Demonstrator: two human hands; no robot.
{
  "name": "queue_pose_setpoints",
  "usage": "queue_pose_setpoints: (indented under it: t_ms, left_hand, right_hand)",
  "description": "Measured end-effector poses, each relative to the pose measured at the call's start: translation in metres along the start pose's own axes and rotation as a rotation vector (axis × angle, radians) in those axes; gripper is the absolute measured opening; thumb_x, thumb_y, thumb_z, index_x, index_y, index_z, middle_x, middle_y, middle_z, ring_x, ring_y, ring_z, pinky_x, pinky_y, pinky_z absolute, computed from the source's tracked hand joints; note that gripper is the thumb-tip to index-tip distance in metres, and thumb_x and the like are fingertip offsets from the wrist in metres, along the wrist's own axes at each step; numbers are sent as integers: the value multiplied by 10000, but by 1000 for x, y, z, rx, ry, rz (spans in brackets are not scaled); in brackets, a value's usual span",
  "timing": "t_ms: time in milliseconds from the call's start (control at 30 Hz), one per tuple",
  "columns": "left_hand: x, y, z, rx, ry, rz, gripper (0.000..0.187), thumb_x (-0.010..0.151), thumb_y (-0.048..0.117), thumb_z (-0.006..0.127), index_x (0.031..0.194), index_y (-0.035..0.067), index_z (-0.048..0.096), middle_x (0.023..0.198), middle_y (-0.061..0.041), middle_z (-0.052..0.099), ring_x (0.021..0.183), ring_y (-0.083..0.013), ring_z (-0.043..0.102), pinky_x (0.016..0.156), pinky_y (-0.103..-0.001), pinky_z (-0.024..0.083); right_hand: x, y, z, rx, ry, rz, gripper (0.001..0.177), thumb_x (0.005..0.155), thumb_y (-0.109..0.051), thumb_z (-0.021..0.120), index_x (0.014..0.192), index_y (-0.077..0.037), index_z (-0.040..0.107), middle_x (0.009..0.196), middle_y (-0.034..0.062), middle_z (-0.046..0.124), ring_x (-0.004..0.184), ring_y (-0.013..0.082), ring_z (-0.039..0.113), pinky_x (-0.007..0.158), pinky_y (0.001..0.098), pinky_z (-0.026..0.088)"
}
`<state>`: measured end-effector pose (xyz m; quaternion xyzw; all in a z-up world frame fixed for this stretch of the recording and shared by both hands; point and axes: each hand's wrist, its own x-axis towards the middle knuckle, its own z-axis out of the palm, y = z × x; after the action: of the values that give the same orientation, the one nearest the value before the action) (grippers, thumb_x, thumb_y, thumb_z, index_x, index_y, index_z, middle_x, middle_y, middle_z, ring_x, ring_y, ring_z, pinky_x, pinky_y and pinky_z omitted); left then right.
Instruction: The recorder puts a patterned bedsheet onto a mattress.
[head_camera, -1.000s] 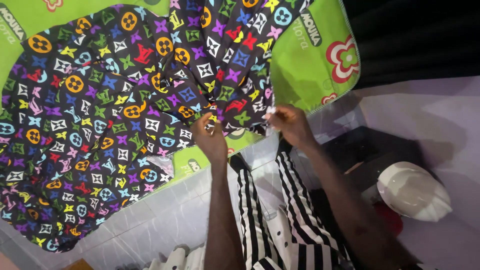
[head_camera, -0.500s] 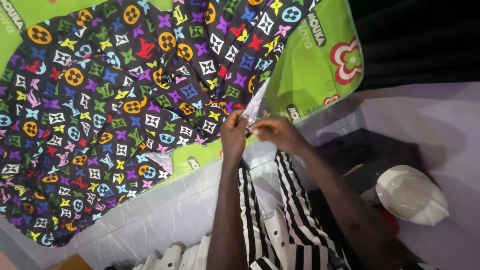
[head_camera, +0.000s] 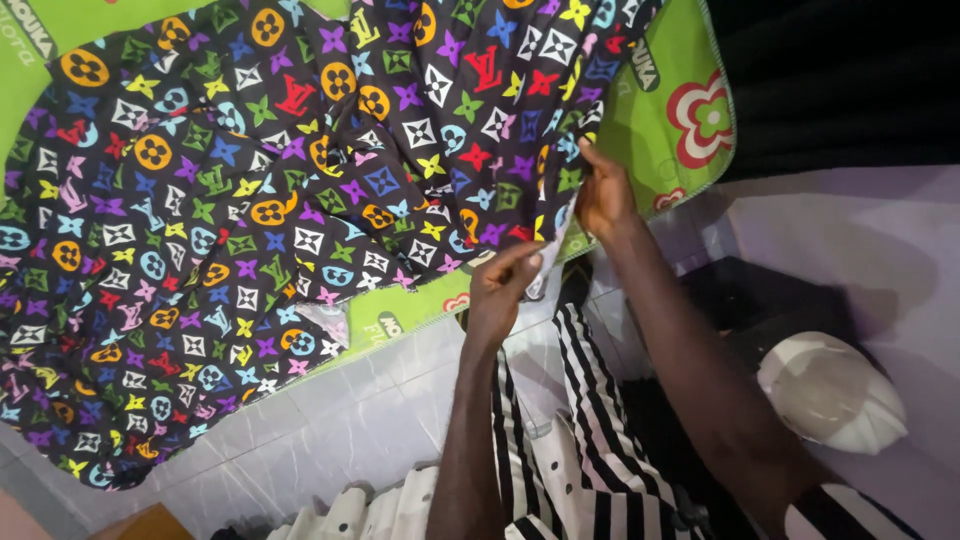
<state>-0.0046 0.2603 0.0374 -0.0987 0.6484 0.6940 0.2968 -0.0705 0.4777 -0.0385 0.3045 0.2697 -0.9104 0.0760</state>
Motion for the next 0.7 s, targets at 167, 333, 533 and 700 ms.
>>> queue_pose_setpoints:
  t_ms: [167,333,533,700]
  left_hand:
    - [-5,19,-8,-170,-57,160,192,955,82,692,1136,51,746,1024,12,677,906,-81,606,777,-231,509]
    - [-1,37,-20,-176,41,443,185,951,-16,669,1117,31,735,1241,-31,591,1112,-128,586,943,-278,527]
    - [5,17,-18,-140,15,214,208,947,-2,690,1148,-1,746,1043,-62,694,936,-145,648,862,-277,524]
    - [6,9,-10,-221,0,203,172,1008,55,666,1152,-7,737,1030,-22,698,948,-91,643,863,-244,523]
  right_hand:
    - [7,-13,-34,105,10,-47,388,922,-210,739,1261,-50,641,1171,109,726,1095,284,699,1053,493,542]
    - [-14,-34,-43,155,52,-161,400,893,-139,756,1271,-55,655,1200,82,718,1142,264,698,1096,491,535]
    - [-38,-60,-50,192,-117,-371,407,944,-227,708,1340,-155,645,1321,20,686,1287,240,606,1161,491,446]
    - [-43,-77,-91,200,-246,-622,413,1077,-437,622,1419,-208,589,1498,0,587,1418,208,509,1255,427,362]
